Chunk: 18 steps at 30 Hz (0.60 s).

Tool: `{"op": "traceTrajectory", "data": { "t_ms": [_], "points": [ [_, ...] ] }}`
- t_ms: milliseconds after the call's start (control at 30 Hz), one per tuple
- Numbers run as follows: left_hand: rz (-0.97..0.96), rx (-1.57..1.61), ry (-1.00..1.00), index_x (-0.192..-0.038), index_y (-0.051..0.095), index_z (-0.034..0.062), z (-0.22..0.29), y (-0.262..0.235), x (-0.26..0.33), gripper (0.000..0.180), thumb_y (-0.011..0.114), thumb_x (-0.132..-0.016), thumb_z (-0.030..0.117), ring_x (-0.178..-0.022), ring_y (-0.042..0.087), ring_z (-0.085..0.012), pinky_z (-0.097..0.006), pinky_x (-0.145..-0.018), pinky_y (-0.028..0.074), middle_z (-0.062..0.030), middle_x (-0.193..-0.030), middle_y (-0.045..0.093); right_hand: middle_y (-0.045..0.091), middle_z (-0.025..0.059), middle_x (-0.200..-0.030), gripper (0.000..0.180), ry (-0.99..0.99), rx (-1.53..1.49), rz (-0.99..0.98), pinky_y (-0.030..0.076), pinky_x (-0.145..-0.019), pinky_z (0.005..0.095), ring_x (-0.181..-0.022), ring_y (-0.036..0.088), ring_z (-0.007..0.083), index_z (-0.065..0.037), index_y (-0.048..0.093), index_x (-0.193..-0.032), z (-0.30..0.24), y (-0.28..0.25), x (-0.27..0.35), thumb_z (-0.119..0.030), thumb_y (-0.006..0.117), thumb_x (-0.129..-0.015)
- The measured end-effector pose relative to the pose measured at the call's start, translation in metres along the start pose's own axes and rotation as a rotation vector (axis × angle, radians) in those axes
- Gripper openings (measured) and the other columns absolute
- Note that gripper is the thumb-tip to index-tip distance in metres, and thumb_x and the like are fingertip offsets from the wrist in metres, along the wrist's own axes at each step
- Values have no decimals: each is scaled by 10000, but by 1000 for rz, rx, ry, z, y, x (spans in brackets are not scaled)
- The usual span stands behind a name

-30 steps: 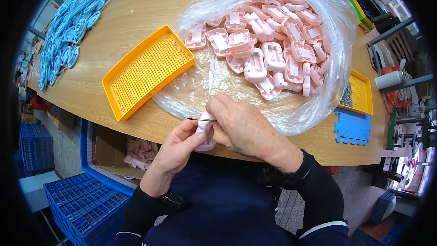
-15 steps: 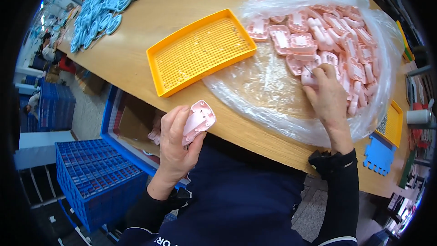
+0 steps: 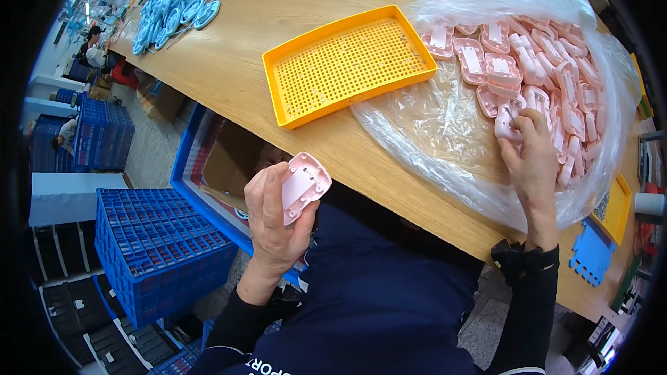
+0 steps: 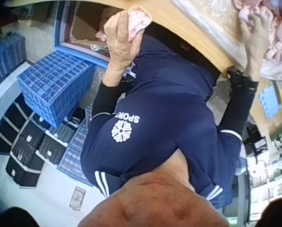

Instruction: Manually assembling small pink plastic housing components using a small probe tool to seat internal parts.

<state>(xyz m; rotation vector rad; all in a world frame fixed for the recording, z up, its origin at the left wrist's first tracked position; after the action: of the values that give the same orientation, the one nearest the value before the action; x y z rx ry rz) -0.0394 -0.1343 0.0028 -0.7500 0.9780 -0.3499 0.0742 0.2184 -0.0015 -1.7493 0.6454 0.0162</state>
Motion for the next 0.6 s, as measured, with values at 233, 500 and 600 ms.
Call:
{"op": "traceTrajectory", "data": {
  "t_ms": [233, 500, 600],
  "points": [
    [-117, 1383, -951, -1361, 397, -52, 18, 23, -6, 431, 495, -984, 132, -1031, 626, -229, -358, -895, 531, -150, -1207, 582, 589, 130, -1129, 314, -26, -593, -156, 497, -718, 306, -834, 599, 227, -13, 588, -1174, -92, -19, 16, -68, 625, -866],
    [-224, 1884, -1157, -1355, 392, -60, 36, 44, -25, 428, 403, -1011, 194, -1109, 598, -295, -461, -934, 519, -191, -1244, 558, 608, 138, -829, 361, -192, -554, -304, 491, -634, 384, -735, 621, 297, -42, 584, -1188, -129, -11, 30, -30, 605, -828],
    [-268, 1879, -1165, -1364, 380, -61, 39, 48, -28, 438, 409, -1009, 194, -1134, 583, -308, -472, -951, 509, -192, -1265, 543, 596, 114, -727, 327, -211, -457, -253, 485, -603, 393, -680, 618, 284, -55, 598, -1149, -125, -12, 29, -46, 604, -823]
  ]
}}
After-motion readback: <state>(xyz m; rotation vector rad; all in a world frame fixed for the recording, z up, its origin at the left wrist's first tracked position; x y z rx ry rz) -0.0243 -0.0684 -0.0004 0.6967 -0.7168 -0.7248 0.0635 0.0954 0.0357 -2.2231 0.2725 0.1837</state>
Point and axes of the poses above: each hand's wrist, its own x-axis away from the middle knuckle, its own y-axis out of the palm, z = x × y, the point moved 2 cm from there along -x, towards the middle knuckle
